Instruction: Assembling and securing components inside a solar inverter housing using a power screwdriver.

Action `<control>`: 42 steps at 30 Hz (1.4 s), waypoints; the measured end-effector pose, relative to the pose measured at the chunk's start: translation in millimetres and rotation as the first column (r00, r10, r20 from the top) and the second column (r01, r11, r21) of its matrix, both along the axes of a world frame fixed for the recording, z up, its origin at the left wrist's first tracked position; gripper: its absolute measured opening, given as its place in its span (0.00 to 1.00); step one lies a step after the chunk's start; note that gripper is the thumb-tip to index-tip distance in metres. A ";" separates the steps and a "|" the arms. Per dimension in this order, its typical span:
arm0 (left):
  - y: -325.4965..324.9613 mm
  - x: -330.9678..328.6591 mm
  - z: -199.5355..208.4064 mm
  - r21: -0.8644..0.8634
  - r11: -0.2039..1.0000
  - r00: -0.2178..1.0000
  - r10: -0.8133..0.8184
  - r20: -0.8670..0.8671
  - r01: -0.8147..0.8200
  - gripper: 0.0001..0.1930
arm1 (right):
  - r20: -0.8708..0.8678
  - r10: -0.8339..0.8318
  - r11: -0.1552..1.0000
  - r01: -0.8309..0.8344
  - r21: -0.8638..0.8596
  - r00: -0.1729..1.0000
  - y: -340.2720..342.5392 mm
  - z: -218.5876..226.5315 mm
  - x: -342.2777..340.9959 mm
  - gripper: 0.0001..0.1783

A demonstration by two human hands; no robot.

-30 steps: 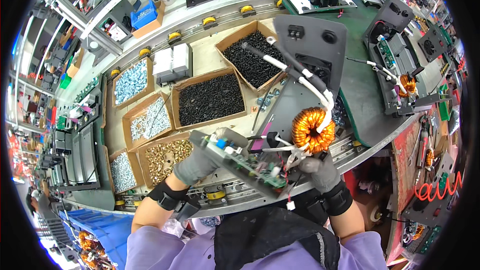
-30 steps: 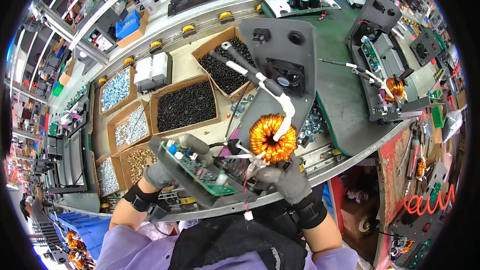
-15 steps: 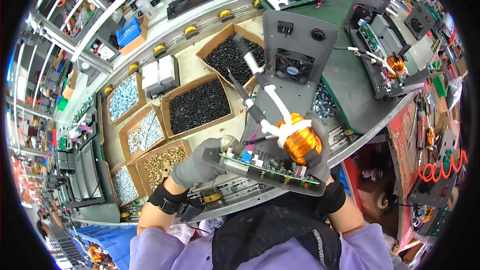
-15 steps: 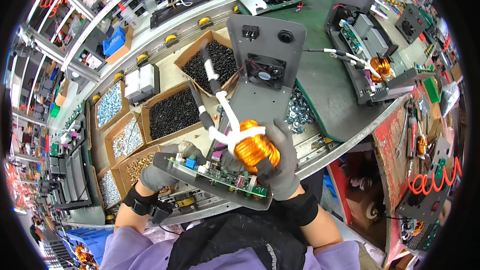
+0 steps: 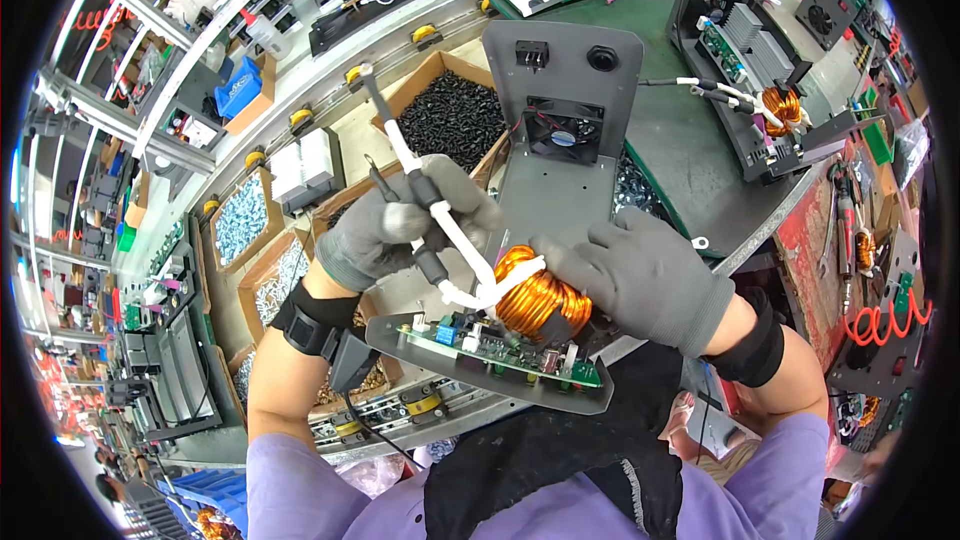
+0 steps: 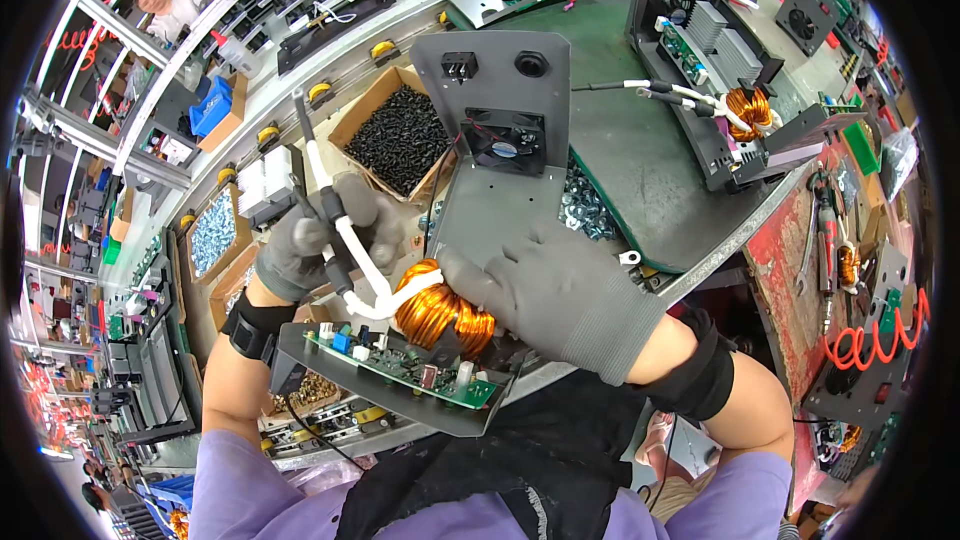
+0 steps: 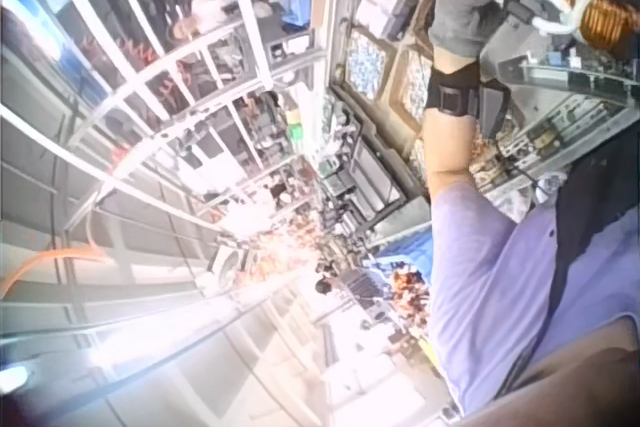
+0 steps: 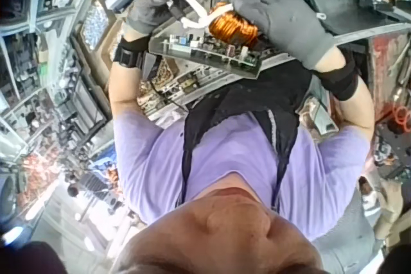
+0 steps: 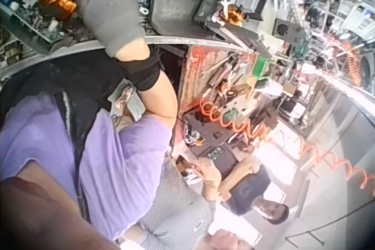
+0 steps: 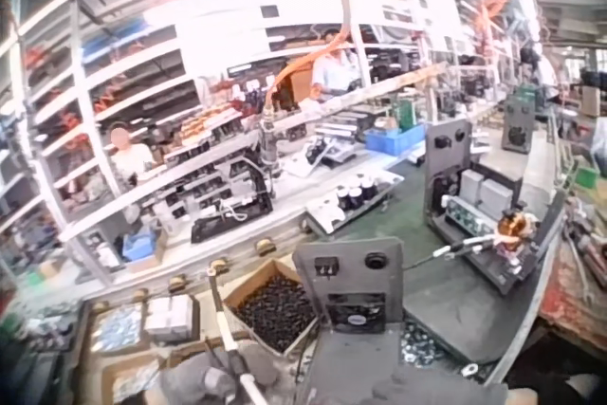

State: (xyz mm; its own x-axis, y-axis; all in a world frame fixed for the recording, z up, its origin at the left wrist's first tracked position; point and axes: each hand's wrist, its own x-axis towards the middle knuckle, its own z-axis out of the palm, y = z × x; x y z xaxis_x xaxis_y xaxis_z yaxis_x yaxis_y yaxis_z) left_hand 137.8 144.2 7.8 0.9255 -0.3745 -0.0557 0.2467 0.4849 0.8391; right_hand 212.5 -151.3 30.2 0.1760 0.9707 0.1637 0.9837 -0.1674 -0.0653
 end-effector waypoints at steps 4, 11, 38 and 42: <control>-4.8 7.2 -1.6 -0.001 0.995 0.994 0.103 -0.047 -0.103 0.18 | 0.044 -0.107 0.987 0.101 0.125 0.993 -9.0 -13.5 25.9 0.23; -13.3 -2.6 -53.9 0.618 0.730 0.926 0.377 -0.007 -0.292 0.12 | 0.100 -0.543 0.820 0.501 0.276 0.834 -60.7 -18.9 62.5 0.18; -78.9 43.8 52.7 0.534 0.334 0.127 -0.747 0.653 -0.777 0.22 | -0.917 0.090 0.906 0.349 0.238 0.389 5.4 -74.5 -12.8 0.33; -80.8 36.1 64.1 0.554 0.322 0.149 -0.751 0.643 -0.768 0.18 | -0.929 0.290 0.872 0.336 0.356 0.231 8.1 -77.6 -10.8 0.38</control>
